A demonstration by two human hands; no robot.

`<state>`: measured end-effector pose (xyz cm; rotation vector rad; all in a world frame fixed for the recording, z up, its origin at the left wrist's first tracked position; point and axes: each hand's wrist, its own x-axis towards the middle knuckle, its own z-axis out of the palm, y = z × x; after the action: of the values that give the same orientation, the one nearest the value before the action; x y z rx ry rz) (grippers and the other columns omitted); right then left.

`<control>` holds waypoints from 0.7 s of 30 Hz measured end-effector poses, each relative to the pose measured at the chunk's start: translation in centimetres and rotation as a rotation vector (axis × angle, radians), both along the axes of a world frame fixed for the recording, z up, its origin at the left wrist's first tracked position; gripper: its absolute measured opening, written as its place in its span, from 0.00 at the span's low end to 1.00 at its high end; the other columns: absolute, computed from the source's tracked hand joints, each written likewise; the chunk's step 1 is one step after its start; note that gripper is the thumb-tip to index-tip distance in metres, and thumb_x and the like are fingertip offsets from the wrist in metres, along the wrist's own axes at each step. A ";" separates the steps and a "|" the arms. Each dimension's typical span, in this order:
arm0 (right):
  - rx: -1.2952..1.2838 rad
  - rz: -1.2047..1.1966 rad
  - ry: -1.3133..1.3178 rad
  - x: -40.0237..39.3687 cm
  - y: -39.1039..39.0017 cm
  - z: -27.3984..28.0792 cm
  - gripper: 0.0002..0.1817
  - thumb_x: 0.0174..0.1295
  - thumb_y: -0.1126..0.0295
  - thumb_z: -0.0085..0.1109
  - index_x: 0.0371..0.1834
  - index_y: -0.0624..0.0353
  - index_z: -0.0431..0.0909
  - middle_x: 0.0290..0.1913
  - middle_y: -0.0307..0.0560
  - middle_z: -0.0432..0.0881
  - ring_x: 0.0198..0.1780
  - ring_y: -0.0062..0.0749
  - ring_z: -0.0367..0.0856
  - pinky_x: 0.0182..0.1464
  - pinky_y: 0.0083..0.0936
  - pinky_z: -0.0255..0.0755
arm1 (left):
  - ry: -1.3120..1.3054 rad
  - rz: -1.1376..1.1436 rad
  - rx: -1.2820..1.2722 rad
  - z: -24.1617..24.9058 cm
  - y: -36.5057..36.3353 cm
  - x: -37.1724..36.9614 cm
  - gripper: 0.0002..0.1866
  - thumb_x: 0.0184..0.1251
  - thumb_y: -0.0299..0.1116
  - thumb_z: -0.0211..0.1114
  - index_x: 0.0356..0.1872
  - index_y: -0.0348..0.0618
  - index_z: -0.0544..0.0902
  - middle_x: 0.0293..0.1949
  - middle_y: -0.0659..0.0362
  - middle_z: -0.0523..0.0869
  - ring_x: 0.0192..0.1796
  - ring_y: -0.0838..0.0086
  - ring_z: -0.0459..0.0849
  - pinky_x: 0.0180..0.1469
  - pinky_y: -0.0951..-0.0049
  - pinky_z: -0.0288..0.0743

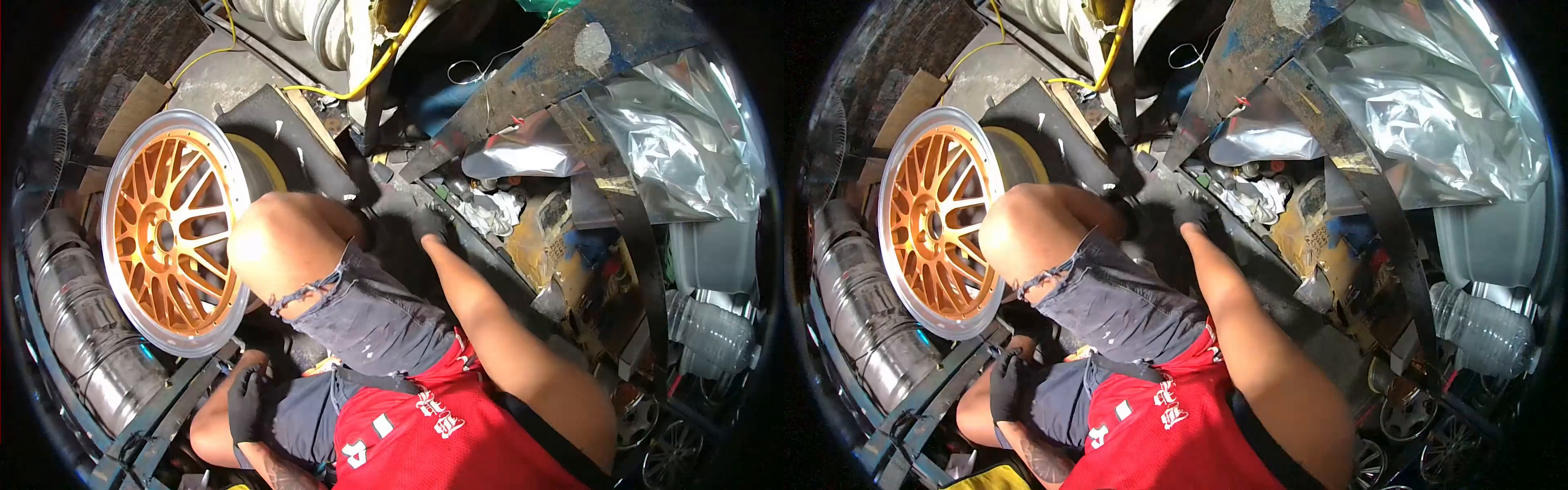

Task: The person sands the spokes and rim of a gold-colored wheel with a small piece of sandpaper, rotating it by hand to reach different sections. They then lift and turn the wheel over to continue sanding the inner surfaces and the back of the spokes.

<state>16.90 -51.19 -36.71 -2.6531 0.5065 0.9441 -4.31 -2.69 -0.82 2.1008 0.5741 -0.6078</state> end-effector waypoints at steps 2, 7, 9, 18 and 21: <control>-0.042 -0.340 -0.067 -3.5 0.7 3.2 0.32 0.74 0.43 0.47 0.73 0.49 0.73 0.57 0.69 0.85 0.58 0.64 0.86 0.61 0.58 0.76 | 0.026 -0.025 0.008 0.1 -0.1 0.1 0.14 0.80 0.32 0.57 0.49 0.31 0.85 0.40 0.52 0.89 0.44 0.67 0.85 0.51 0.70 0.77; 0.133 -0.295 -0.086 -7.0 -0.6 0.9 0.35 0.73 0.37 0.46 0.75 0.45 0.70 0.62 0.67 0.83 0.67 0.63 0.79 0.67 0.53 0.71 | 0.014 -0.013 0.045 -0.2 -0.6 0.2 0.12 0.79 0.31 0.57 0.47 0.31 0.84 0.38 0.53 0.88 0.42 0.69 0.83 0.49 0.70 0.77; 0.181 -0.344 -0.155 -7.4 -0.1 1.9 0.32 0.73 0.38 0.48 0.73 0.41 0.72 0.62 0.64 0.84 0.65 0.62 0.81 0.66 0.54 0.73 | -0.019 -0.086 0.074 0.4 -0.9 0.5 0.12 0.78 0.30 0.58 0.47 0.31 0.84 0.38 0.53 0.88 0.42 0.69 0.83 0.49 0.70 0.77; -0.044 -0.496 -0.086 -7.8 -2.0 -2.9 0.35 0.63 0.28 0.54 0.62 0.39 0.82 0.58 0.69 0.85 0.60 0.65 0.84 0.59 0.56 0.77 | 0.012 0.004 0.047 -1.5 0.8 -0.7 0.13 0.77 0.31 0.58 0.48 0.31 0.85 0.40 0.49 0.90 0.44 0.66 0.86 0.50 0.68 0.78; -0.194 -0.613 -0.095 -7.3 -1.9 -4.0 0.34 0.63 0.27 0.55 0.55 0.40 0.86 0.53 0.66 0.87 0.54 0.65 0.87 0.55 0.56 0.78 | 0.031 -0.005 0.084 0.8 -1.1 0.8 0.14 0.77 0.32 0.58 0.48 0.31 0.85 0.41 0.48 0.91 0.45 0.64 0.87 0.51 0.67 0.79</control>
<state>9.60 -53.10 -40.74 -2.4276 1.3413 0.5969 -3.46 -3.74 0.02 2.1750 0.6208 -0.6297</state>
